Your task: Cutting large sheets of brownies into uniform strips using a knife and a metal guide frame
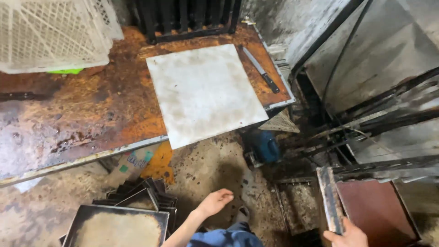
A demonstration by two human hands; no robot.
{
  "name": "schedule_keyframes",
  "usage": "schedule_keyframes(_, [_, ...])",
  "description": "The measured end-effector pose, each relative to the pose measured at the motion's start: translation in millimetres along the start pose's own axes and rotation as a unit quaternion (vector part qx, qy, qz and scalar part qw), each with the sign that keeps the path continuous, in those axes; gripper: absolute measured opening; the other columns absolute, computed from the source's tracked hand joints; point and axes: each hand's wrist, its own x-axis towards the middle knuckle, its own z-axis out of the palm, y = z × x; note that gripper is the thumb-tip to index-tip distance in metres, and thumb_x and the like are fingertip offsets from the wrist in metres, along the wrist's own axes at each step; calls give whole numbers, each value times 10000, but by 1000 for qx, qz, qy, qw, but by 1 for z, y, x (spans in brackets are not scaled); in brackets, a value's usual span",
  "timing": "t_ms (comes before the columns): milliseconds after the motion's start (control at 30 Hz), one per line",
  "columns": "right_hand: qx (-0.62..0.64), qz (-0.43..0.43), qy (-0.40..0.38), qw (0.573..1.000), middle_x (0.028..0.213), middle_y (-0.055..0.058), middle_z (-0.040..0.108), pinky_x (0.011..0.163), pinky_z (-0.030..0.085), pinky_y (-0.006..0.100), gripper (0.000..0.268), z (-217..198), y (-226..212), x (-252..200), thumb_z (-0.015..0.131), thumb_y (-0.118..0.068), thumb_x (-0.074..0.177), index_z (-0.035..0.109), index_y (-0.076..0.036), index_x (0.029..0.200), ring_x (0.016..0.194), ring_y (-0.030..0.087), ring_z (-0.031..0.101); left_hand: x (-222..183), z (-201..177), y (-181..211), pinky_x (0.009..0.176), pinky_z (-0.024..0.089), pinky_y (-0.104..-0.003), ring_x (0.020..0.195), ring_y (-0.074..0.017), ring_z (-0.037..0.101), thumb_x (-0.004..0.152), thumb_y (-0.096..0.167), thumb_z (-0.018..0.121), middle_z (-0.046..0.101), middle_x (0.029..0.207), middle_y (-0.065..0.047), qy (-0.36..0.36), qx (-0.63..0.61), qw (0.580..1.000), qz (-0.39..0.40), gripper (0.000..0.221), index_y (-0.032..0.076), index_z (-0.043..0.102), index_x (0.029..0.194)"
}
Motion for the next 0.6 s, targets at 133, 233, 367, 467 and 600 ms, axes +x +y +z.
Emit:
schedule_keyframes(133, [116,-75,-65,988,776,200,702,763,451,329,342,-56,-36,-46,872,8,721,805,17,1057,744,268,592,3,20,27,918,422,-328,1024,-166,587,916,720,403,662,1111,-38,-42,-63,995,-66,708,172,595,1320])
schedule_keyframes(233, [254,-4,-113,961,1126,397,783,961,472,482,775,-118,-89,-114,776,394,758,671,35,1437,1049,476,703,46,44,-19,1198,363,-477,1446,-350,467,725,904,300,448,1575,-209,-46,-368,916,-152,1179,90,372,1576])
schedule_keyframes(367, [255,-134,-59,956,1168,381,724,860,431,398,755,-123,-112,-111,663,339,828,560,44,1515,986,402,655,36,6,24,965,458,-308,1109,-189,647,740,924,247,705,1222,-58,-81,-551,821,-126,1075,121,614,1352])
schedule_keyframes(467, [248,-339,34,907,1231,362,634,707,364,279,736,-142,-141,-90,489,265,932,394,64,1633,890,298,579,-25,-55,113,1221,276,-545,1468,-417,378,887,900,419,390,1585,-290,23,-649,758,-69,1136,7,359,1586])
schedule_keyframes(600, [373,-458,38,806,1184,152,634,745,431,147,539,-140,-264,27,517,17,899,457,-55,1431,884,123,611,-29,-128,127,1028,512,-446,1146,-300,667,837,763,411,706,1241,-170,223,-671,706,-34,884,79,653,1343])
